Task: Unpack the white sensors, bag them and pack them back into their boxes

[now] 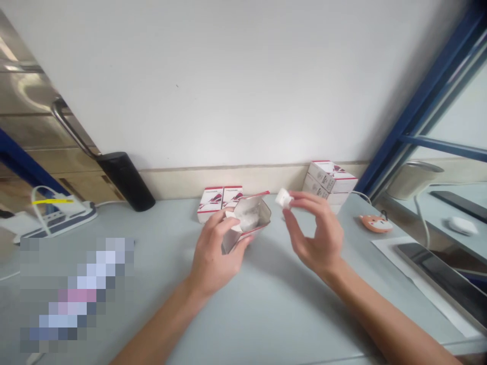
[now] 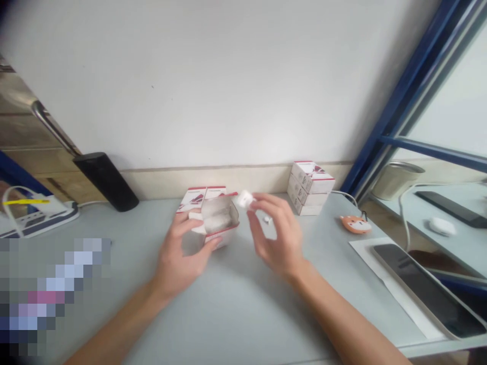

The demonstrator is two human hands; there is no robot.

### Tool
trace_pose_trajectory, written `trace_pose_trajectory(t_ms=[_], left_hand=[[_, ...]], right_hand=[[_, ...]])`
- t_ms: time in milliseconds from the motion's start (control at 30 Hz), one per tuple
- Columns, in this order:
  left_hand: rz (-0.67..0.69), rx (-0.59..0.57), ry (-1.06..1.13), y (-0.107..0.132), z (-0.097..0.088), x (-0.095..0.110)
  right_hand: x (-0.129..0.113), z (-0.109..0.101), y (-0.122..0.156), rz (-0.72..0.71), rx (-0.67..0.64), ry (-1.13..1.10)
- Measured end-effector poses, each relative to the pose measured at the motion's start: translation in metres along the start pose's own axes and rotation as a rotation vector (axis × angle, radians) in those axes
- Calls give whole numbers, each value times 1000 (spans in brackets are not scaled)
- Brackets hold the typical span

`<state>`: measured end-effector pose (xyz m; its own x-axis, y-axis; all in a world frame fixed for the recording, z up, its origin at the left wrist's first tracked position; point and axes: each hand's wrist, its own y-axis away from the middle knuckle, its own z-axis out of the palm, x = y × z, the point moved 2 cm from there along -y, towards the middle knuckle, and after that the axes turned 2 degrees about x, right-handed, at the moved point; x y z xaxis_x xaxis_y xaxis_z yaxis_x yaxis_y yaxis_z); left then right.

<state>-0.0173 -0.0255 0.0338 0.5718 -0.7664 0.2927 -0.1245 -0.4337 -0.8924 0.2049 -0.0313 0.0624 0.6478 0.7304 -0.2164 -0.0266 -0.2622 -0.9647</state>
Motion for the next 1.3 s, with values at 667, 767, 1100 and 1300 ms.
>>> trace_pose_trajectory(t_ms=[667, 767, 1100, 1300], left_hand=[[217, -15, 18, -2, 0, 12], [147, 7, 21, 0, -1, 7], [-74, 86, 50, 2, 5, -7], [-52, 90, 5, -3, 1, -6]], right_hand=[[-22, 6, -1, -127, -426, 1], [-24, 8, 1, -123, -508, 27], [22, -1, -4, 129, -424, 234], [74, 3, 21, 450, -1039, 493]])
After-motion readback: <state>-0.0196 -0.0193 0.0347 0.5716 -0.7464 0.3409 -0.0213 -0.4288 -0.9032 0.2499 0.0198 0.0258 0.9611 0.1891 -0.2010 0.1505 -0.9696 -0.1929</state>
